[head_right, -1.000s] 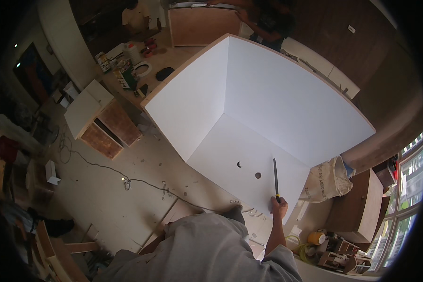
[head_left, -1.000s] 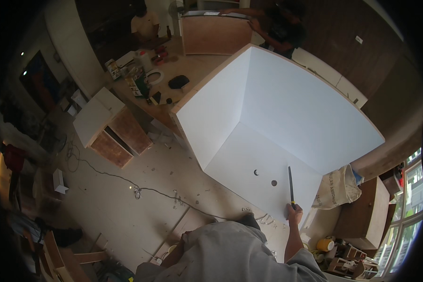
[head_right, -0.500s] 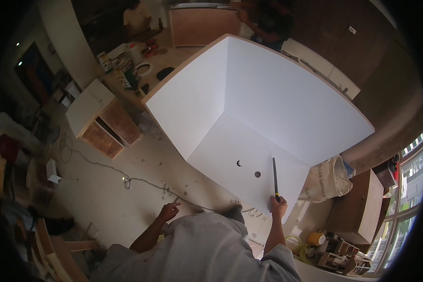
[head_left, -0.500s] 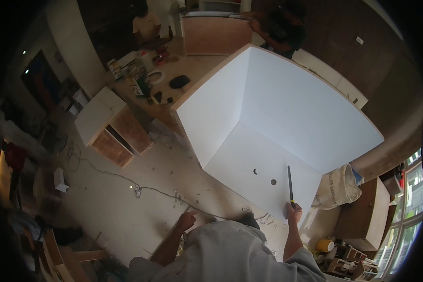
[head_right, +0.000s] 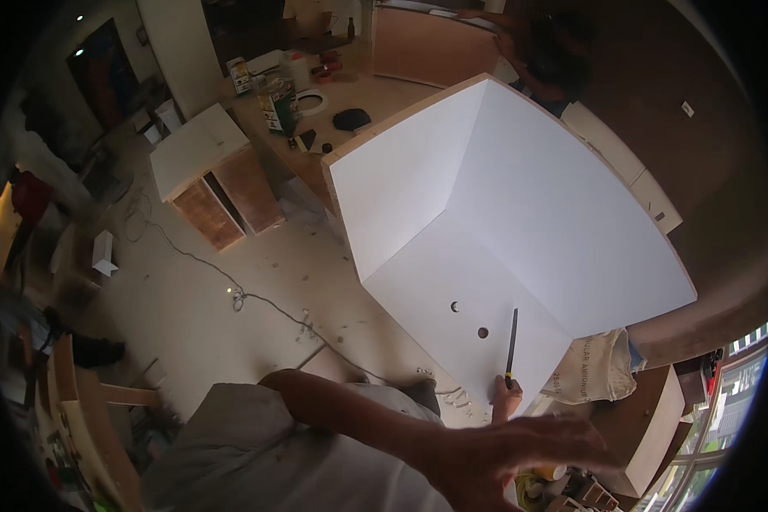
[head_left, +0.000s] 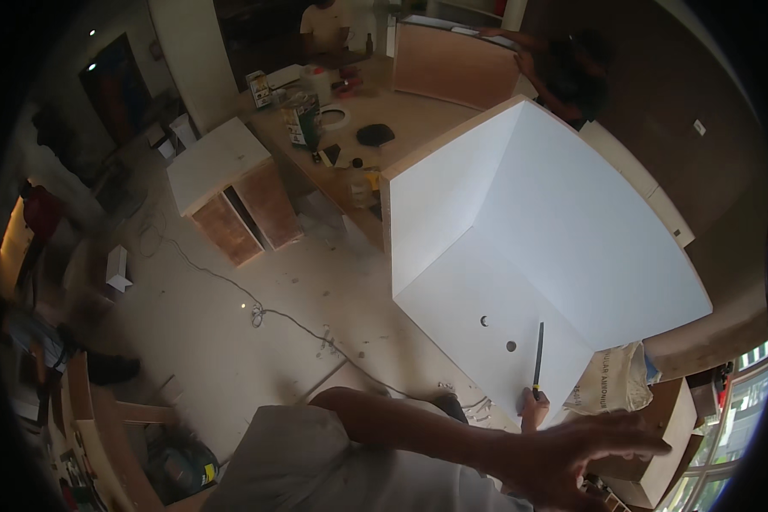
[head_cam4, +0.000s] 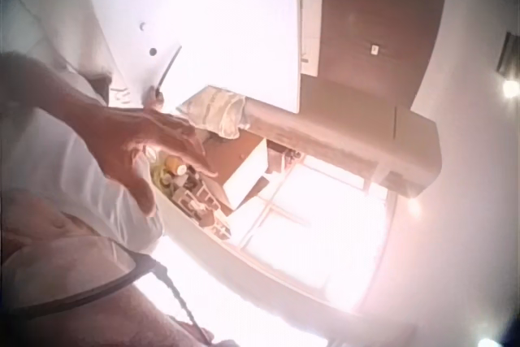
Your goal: Preparing and smoothing holes in a cabinet panel using a screwdriver and a round file.
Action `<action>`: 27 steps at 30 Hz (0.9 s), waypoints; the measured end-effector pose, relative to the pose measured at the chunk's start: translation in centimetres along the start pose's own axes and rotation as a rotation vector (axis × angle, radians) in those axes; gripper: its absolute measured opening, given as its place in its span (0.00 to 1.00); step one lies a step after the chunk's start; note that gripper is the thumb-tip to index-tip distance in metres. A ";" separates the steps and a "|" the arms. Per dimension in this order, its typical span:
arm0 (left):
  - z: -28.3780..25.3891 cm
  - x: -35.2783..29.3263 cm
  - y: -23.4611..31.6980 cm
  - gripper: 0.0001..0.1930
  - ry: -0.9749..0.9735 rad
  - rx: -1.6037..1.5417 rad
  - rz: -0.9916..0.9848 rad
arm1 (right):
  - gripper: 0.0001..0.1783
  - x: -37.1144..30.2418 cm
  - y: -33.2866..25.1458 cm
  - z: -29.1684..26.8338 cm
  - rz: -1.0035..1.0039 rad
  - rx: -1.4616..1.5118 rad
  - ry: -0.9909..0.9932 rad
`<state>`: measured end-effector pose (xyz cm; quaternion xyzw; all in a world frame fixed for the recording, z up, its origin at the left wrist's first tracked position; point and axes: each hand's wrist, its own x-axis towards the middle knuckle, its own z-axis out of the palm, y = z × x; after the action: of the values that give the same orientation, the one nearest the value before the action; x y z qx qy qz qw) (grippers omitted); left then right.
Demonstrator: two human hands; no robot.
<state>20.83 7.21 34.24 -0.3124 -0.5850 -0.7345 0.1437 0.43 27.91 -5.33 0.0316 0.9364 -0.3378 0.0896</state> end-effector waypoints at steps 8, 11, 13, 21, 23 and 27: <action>3.3 2.7 2.9 0.38 0.051 -0.390 0.438 | 0.21 0.5 1.9 0.9 -0.064 0.222 0.044; 2.7 2.4 2.1 0.38 0.060 -0.413 0.437 | 0.21 0.4 1.6 0.8 -0.050 0.229 0.009; 1.9 2.7 2.5 0.38 0.076 -0.397 0.434 | 0.22 0.1 0.8 1.0 -0.069 0.230 0.014; 4.2 3.8 2.2 0.37 0.303 -0.285 0.670 | 0.24 0.9 2.6 1.1 -0.047 0.263 0.024; 4.5 3.5 1.7 0.37 0.367 -0.318 0.699 | 0.24 0.7 2.2 1.1 -0.071 0.226 0.039; 3.6 3.6 0.5 0.36 0.343 -0.292 0.694 | 0.24 0.6 2.1 1.1 -0.052 0.250 0.049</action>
<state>19.46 11.05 37.31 -0.3813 -0.3020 -0.7593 0.4322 0.30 28.76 -7.60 0.0263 0.8893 -0.4534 0.0533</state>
